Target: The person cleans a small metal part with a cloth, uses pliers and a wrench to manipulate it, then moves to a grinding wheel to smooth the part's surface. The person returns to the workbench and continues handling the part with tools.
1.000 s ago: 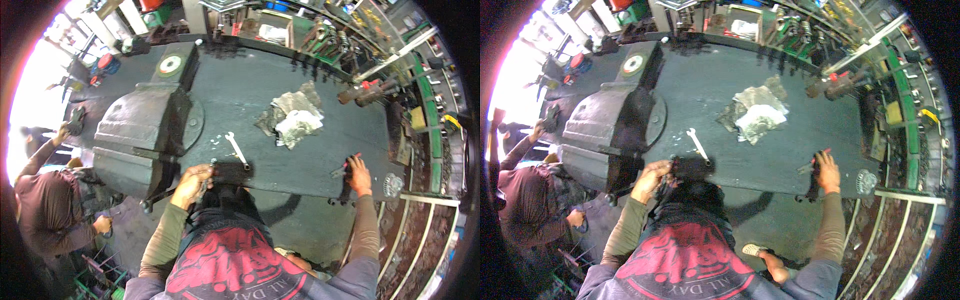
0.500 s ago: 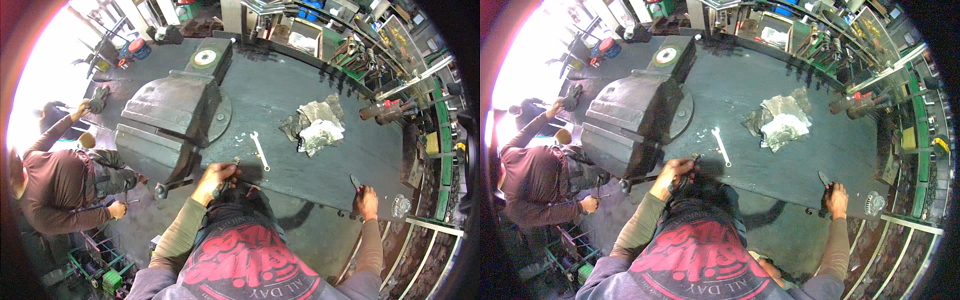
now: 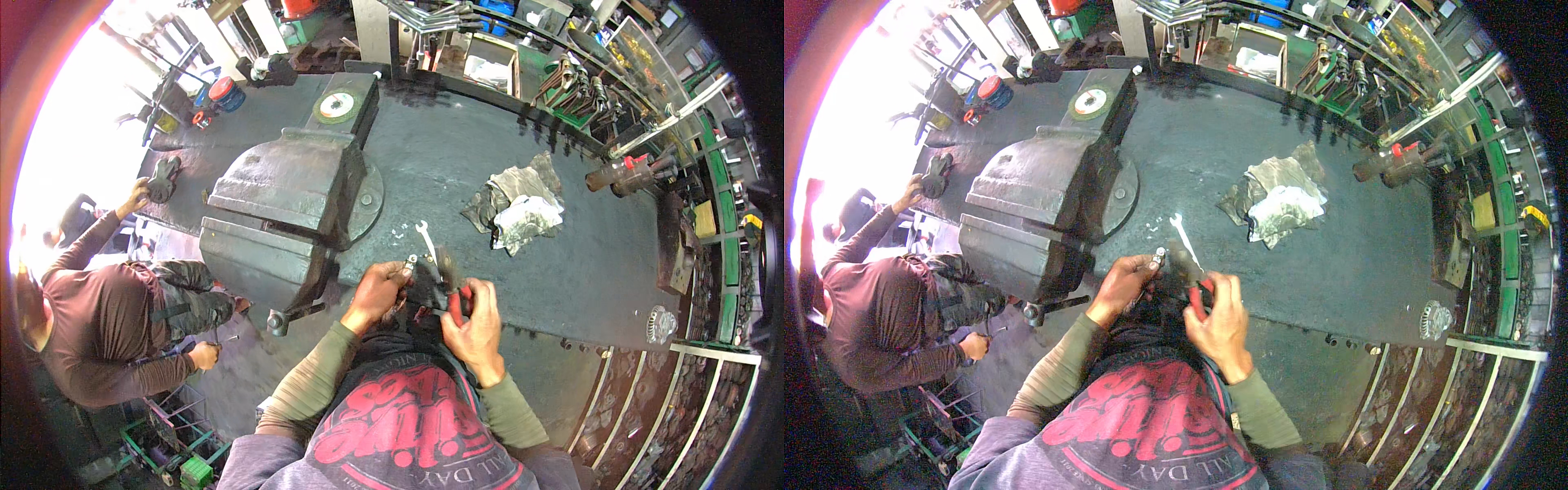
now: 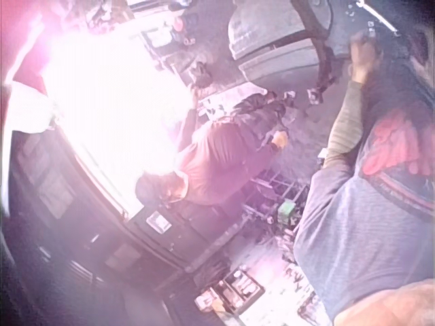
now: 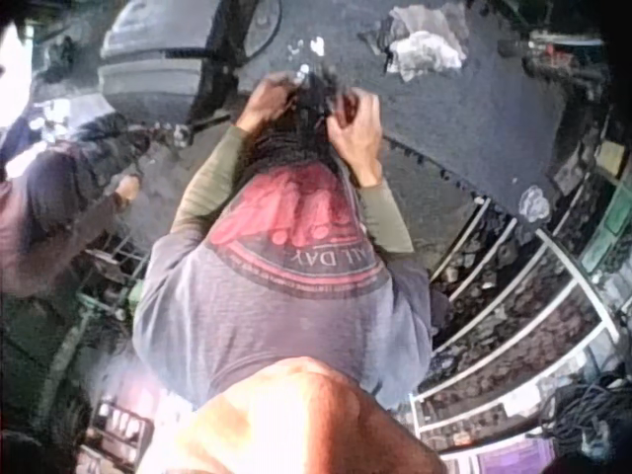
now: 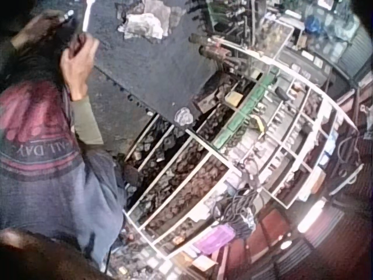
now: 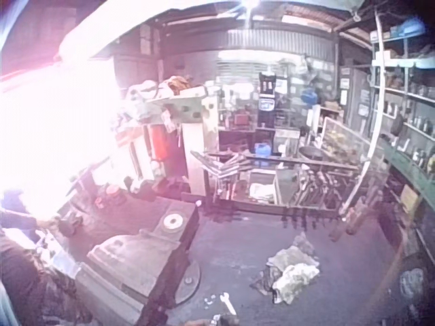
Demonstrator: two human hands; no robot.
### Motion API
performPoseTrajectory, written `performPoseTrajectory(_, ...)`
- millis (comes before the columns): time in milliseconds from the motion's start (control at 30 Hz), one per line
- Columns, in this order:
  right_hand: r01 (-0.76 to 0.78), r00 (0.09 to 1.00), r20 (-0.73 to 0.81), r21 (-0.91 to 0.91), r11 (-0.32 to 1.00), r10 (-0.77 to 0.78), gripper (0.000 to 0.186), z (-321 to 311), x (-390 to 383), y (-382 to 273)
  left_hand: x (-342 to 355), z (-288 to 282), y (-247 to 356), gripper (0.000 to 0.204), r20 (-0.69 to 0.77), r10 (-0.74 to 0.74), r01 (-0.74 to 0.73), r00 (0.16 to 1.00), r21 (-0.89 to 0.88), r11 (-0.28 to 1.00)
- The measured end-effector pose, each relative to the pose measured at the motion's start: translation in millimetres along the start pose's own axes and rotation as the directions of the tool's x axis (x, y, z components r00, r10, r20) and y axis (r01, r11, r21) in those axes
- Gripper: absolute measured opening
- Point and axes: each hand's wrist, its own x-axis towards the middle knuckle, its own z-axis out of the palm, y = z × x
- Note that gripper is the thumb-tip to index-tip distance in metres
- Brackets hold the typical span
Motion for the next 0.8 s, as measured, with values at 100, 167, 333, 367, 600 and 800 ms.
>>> performPoseTrajectory(100, 0.236, 0.972, 0.043, -0.127, 0.963, -0.232, 0.050, 25, 21, 11, -1, 0, 7, 0.021, 0.069, 0.097, -0.091, 0.993, -0.088, 0.992)
performPoseTrajectory(167, 0.196, 0.969, 0.194, -0.241, 0.951, -0.151, 0.047, 19, 27, 13, 5, -1, 2, 0.021, 0.053, 0.167, -0.164, 0.985, -0.050, 0.985)
performPoseTrajectory(333, 0.130, 0.992, 0.026, -0.141, 0.981, -0.127, 0.051, 28, 26, 23, 9, -13, -9, 0.022, 0.095, 0.151, -0.140, 0.984, -0.113, 0.984)
performPoseTrajectory(367, 0.180, 0.977, 0.159, -0.276, 0.944, -0.140, 0.052, 27, 35, 27, 0, -5, 11, 0.023, 0.030, 0.154, -0.148, 0.988, -0.159, 0.976)
performPoseTrajectory(600, 0.221, 0.960, 0.245, -0.379, 0.899, -0.133, 0.051, 26, 37, 22, 2, -11, 4, 0.024, 0.087, 0.267, -0.249, 0.960, -0.180, 0.952)
performPoseTrajectory(800, 0.160, 0.987, 0.006, -0.218, 0.963, -0.163, 0.053, 33, 42, 16, 23, -18, -15, 0.025, 0.069, 0.190, -0.181, 0.979, -0.120, 0.976)
